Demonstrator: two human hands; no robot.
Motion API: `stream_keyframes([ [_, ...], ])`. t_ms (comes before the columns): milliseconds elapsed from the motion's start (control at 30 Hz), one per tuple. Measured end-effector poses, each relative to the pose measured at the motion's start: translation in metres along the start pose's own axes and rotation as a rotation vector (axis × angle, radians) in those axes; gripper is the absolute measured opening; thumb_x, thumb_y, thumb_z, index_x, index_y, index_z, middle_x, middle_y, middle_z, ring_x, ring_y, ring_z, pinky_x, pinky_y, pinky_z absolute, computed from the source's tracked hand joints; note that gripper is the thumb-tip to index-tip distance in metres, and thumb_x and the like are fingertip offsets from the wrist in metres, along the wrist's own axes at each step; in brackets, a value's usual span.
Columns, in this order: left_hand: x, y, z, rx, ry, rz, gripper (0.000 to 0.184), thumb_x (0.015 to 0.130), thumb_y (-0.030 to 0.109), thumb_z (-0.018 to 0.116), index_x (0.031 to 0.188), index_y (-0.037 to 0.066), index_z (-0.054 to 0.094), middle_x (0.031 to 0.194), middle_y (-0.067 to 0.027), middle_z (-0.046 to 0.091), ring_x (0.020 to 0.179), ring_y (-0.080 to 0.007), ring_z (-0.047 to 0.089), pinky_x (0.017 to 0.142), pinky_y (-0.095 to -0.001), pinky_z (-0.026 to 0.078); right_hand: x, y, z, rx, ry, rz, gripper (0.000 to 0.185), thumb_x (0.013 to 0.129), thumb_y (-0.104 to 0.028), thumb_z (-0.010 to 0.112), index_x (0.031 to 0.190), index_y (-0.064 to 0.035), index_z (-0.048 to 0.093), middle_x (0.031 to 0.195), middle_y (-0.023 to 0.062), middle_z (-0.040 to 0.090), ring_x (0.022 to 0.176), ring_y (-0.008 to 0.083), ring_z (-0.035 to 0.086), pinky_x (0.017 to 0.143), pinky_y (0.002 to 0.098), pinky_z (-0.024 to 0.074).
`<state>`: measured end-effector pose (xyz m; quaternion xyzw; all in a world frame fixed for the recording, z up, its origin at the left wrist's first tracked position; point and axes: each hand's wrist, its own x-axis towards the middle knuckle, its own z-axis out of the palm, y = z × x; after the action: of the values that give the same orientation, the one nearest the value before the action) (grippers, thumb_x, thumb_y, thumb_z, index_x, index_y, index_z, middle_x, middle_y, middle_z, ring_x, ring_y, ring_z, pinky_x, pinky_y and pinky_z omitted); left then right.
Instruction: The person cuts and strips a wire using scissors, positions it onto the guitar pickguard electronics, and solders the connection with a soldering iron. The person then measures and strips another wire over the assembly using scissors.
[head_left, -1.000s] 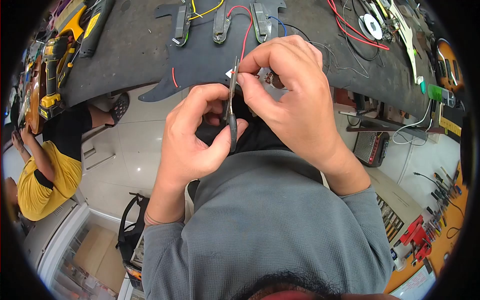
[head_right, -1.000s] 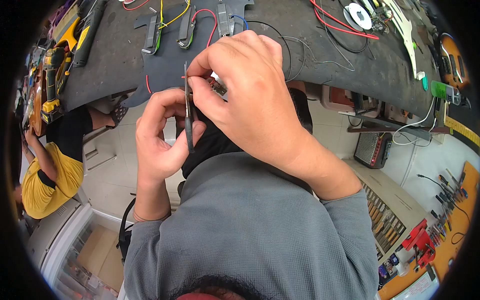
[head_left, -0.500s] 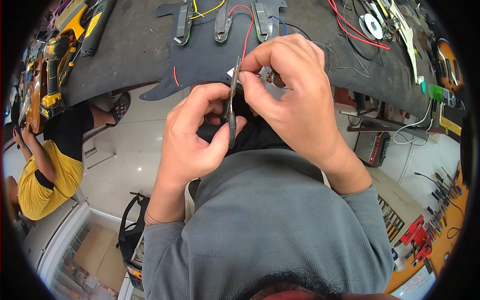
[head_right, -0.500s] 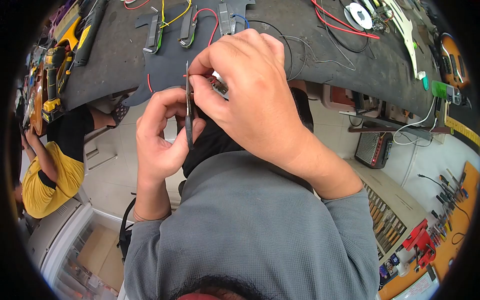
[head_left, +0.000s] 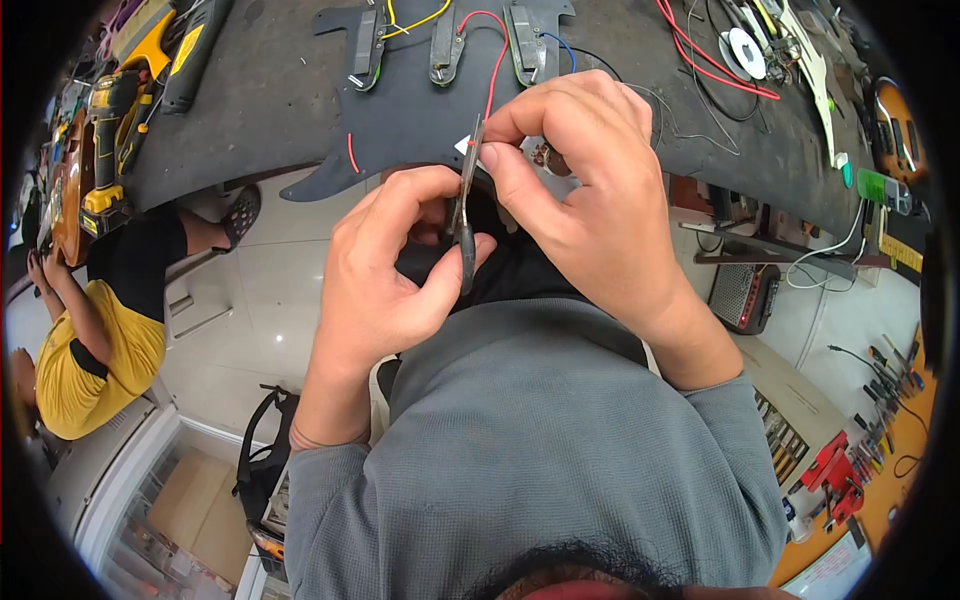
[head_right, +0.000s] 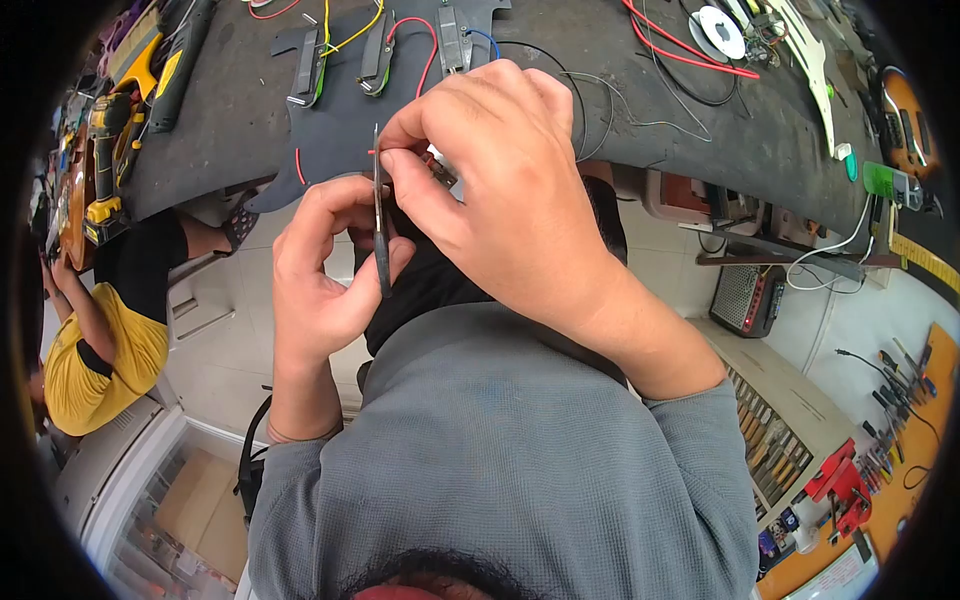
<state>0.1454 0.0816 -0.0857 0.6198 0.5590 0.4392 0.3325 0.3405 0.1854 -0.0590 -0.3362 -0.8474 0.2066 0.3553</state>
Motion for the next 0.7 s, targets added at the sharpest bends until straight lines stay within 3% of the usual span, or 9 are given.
stream_keyframes([
  [367, 0.0, -0.0057, -0.003, 0.053, -0.002, 0.027, 0.048, 0.081, -0.009, 0.083, 0.127, -0.003, 0.071, 0.116, -0.0081, 0.076, 0.084, -0.0142, 0.071, 0.075, -0.0295, 0.057, -0.0006, 0.0036, -0.0008, -0.004, -0.006, -0.007, 0.01, 0.093, -0.008, 0.083, 0.1, -0.0087, 0.076, 0.099, -0.001, 0.077, 0.102, 0.0218, 0.069, 0.105, 0.0415, 0.042],
  [700, 0.0022, -0.0021, -0.0042, 0.126, 0.005, 0.06, 0.049, 0.078, -0.005, 0.086, 0.125, -0.002, 0.072, 0.11, -0.0087, 0.076, 0.083, -0.0162, 0.07, 0.074, -0.0312, 0.057, -0.0005, 0.0027, -0.0023, -0.012, -0.013, -0.022, 0.009, 0.095, -0.009, 0.083, 0.101, -0.0078, 0.076, 0.1, -0.0005, 0.077, 0.102, 0.0219, 0.067, 0.105, 0.0417, 0.0404],
])
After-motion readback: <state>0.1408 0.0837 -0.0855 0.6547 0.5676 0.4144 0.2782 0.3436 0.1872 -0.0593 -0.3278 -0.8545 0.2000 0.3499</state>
